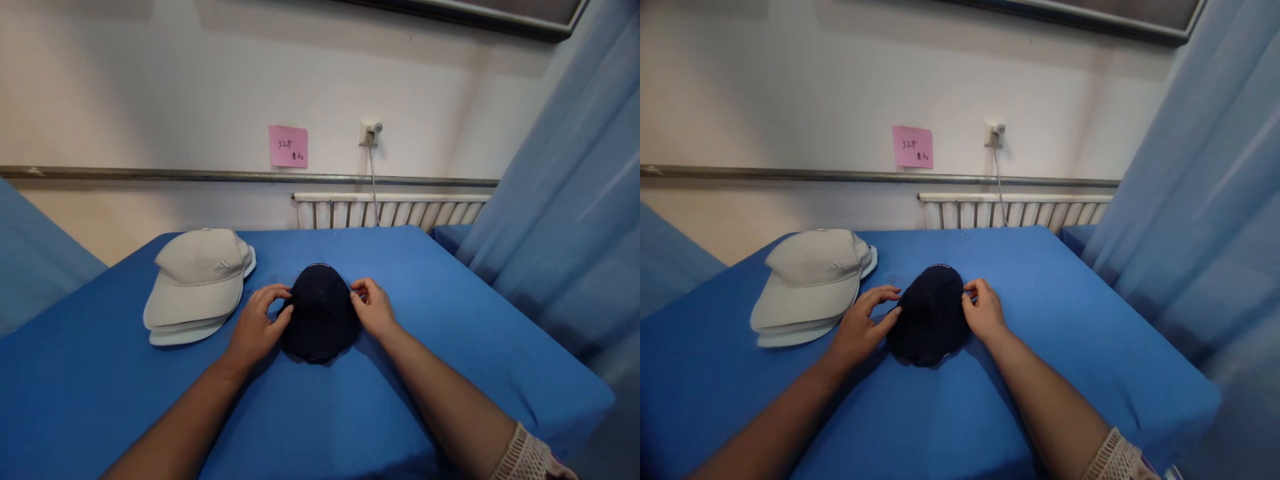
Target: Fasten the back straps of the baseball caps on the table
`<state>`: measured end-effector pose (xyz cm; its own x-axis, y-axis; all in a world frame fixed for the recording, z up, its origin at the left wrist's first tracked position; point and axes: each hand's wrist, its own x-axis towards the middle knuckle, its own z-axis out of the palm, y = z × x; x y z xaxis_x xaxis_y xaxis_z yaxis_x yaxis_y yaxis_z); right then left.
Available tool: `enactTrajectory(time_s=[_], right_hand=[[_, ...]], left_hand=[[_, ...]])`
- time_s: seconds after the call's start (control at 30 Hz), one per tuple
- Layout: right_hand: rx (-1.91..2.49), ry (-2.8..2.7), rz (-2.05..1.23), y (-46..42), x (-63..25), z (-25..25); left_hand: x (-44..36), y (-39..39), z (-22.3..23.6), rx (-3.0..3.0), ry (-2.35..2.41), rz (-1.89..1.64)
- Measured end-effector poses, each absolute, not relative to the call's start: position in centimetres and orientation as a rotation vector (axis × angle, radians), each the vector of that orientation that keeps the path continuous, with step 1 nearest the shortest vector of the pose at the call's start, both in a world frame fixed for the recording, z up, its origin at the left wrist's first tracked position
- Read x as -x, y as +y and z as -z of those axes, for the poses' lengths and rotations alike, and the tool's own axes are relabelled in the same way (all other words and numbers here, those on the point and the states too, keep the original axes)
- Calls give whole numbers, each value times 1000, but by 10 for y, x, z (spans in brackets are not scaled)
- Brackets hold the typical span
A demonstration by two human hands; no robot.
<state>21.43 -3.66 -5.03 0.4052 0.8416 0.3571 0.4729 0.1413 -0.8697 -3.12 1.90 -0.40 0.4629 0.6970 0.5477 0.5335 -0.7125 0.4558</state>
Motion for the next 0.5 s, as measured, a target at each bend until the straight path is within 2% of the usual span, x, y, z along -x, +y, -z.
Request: enactTrajectory(time_s=[0.23,0.5], right_hand=[[1556,-1434,-343,-41,-213,47],[1439,-1373,-608,-36,-213,54]], left_hand=[[-1,3,-3,-2731,929,-1141],[0,6,-1,-2401,1117,-1131]])
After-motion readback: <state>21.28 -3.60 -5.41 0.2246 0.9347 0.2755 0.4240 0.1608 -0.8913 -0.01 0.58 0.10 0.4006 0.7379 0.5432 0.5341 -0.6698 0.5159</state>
